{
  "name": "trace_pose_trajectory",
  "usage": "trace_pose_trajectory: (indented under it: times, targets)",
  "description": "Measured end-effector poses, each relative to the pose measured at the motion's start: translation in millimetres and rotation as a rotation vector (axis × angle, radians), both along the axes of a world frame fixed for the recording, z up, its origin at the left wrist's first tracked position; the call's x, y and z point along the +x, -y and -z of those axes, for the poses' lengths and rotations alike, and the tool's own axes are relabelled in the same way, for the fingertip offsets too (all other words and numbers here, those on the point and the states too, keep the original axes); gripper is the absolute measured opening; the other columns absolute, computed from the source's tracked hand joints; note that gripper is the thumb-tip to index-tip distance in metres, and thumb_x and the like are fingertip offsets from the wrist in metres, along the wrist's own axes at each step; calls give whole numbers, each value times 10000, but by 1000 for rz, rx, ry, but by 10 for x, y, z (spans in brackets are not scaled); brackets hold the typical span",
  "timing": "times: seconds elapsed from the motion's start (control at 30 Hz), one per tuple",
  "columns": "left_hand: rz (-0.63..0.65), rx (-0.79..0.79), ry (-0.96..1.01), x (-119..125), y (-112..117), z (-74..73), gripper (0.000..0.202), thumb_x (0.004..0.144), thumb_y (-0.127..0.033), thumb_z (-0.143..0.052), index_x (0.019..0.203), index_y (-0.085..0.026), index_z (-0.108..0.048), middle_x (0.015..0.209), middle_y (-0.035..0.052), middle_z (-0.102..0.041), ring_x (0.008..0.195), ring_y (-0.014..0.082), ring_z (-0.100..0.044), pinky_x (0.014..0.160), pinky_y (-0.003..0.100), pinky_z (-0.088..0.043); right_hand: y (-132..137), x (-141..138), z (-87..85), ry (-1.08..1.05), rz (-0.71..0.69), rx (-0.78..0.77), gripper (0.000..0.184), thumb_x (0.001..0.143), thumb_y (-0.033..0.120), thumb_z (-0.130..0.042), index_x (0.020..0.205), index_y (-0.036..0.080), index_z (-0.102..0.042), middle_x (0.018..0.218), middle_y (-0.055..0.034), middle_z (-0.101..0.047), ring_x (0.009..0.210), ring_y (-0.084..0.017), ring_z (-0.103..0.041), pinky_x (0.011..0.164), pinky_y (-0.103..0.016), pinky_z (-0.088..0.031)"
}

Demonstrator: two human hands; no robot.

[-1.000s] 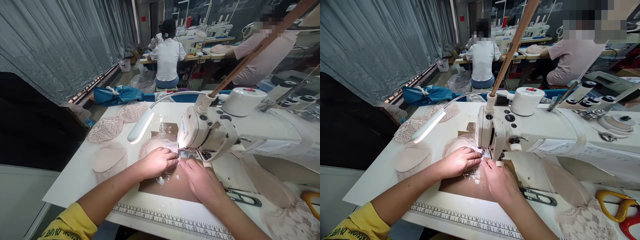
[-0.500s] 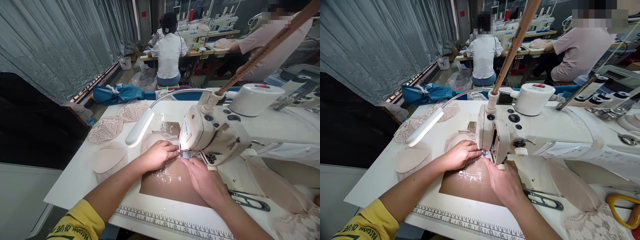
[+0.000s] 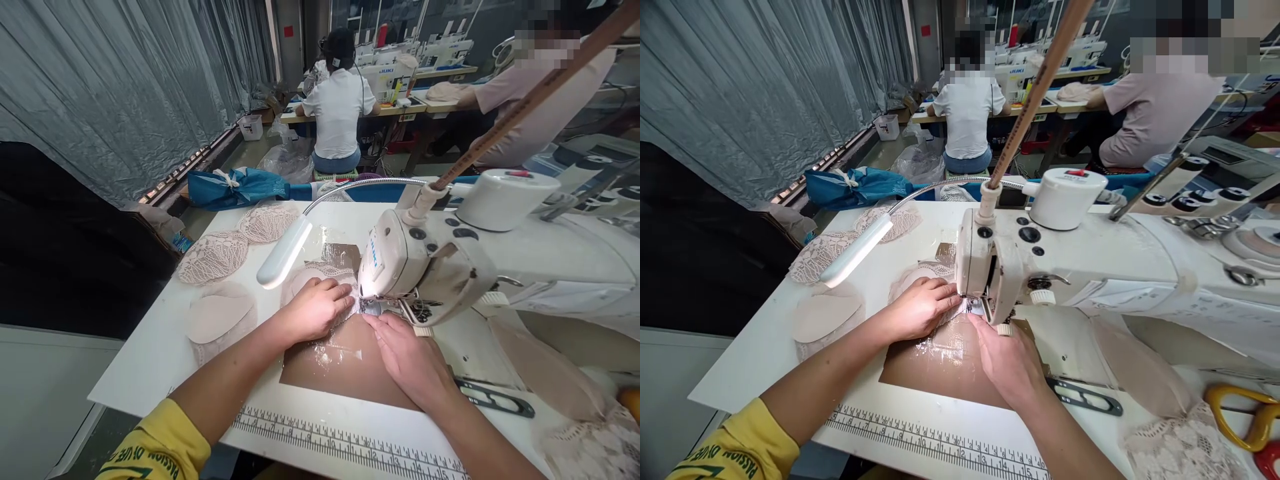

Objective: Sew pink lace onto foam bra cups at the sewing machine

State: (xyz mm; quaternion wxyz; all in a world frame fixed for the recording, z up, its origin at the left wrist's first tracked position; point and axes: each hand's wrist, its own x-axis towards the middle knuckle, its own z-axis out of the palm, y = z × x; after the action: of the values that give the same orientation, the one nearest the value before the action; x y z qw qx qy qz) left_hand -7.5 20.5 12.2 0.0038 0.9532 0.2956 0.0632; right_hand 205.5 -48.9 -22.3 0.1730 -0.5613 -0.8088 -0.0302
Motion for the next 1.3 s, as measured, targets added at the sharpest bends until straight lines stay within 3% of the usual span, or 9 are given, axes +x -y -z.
trace_pose_trajectory:
  times: [0.27,0.47,0.6,0.8,0.9,1.13,1.3]
  targets:
    - [-73,-181,11,0,265,-161,278,925,-245,-434,1072,-172,-657,961,76,-642,809,182,-588,689,273,-481,14,17,14,-2,-31,-7,389,915,174,-375,1137,208,-692,791,-61,-719,629,-146,-639,543,-232,-452]
    - [21,-234,14,41,309,-154,249,875,-286,-515,1028,-159,-664,904,71,-621,833,207,-585,740,306,-469,19,24,-10,-42,-42,26,385,922,169,-364,1110,203,-698,794,-64,-725,647,-149,-651,577,-235,-476]
    - [16,-237,-39,48,311,-146,257,884,-300,-488,1020,-166,-660,883,65,-612,788,205,-573,708,324,-455,30,11,-53,-65,-62,34,394,920,159,-348,1105,189,-695,860,-72,-729,651,-150,-648,604,-250,-494]
    - [13,-253,7,21,301,-126,290,855,-251,-503,1097,-154,-629,1045,92,-612,887,219,-588,774,343,-464,52,7,-83,-99,-148,34,373,899,127,-367,1068,158,-698,926,-64,-717,756,-165,-647,607,-253,-493]
    - [11,-260,32,-12,279,-129,303,852,-213,-487,1113,-146,-627,1114,98,-601,921,222,-588,813,351,-462,66,10,-78,-85,-175,35,375,873,99,-374,1047,156,-702,878,-56,-695,708,-157,-617,554,-251,-461]
    - [22,-236,12,-9,253,-137,346,827,-173,-494,1145,-112,-618,1185,108,-584,949,228,-563,846,363,-443,69,-4,-87,-48,-169,41,378,859,91,-384,1061,169,-694,821,-40,-668,615,-146,-553,487,-262,-390]
    - [24,-165,-2,9,257,-89,435,826,-189,-504,1250,-107,-553,1275,102,-551,1006,242,-516,841,366,-425,58,-9,-82,-54,-155,63,377,864,93,-382,1071,156,-691,923,-52,-705,660,-157,-599,527,-273,-437]
